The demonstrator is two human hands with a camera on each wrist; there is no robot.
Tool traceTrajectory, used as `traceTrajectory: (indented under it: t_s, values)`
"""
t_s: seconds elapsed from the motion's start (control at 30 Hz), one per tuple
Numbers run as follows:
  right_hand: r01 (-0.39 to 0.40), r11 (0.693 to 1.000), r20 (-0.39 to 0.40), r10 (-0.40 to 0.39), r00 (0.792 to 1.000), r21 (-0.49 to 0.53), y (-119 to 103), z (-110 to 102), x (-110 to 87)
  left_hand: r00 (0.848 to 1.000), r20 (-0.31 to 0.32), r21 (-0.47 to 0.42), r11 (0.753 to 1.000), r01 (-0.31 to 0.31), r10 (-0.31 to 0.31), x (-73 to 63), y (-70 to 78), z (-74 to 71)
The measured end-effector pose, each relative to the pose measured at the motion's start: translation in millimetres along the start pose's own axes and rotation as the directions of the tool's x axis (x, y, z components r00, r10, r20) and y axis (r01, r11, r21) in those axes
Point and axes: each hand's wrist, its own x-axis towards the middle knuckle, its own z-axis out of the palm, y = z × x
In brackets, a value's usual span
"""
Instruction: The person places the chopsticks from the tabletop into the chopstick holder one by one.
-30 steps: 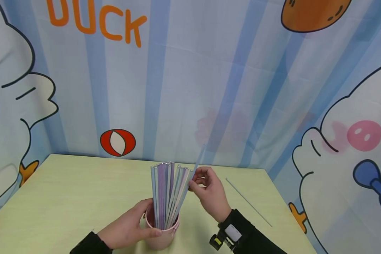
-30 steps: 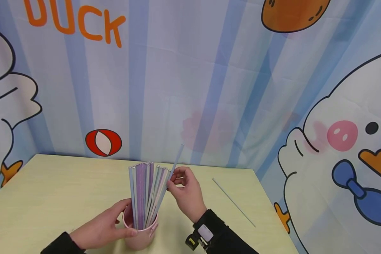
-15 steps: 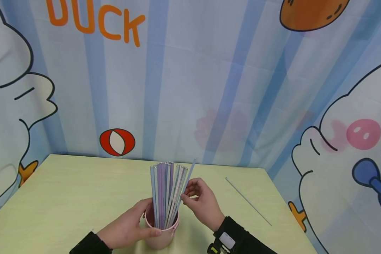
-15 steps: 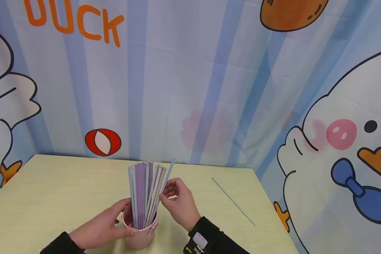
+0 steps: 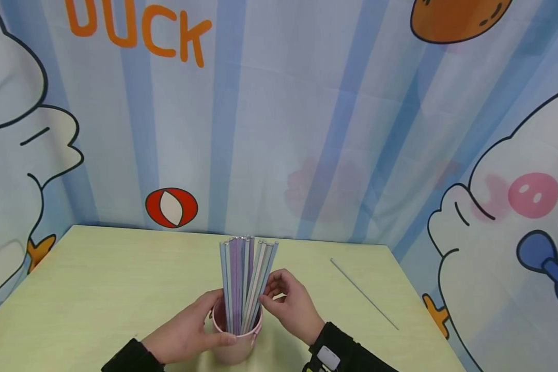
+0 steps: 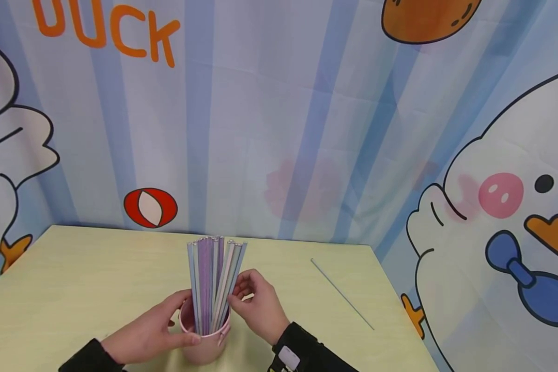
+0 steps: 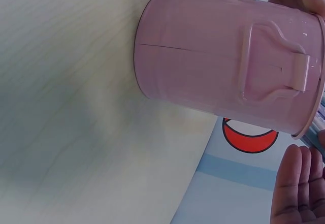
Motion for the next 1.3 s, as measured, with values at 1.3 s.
traceTrajectory:
  t_s: [1.3]
  values:
    - [-0.155, 0.733, -0.165, 0.059, 0.985, -0.662, 143.4, -115.2, 18.1, 1.000, -0.014, 0.031, 0.999, -0.013, 0.013, -1.6, -0.7, -0.2]
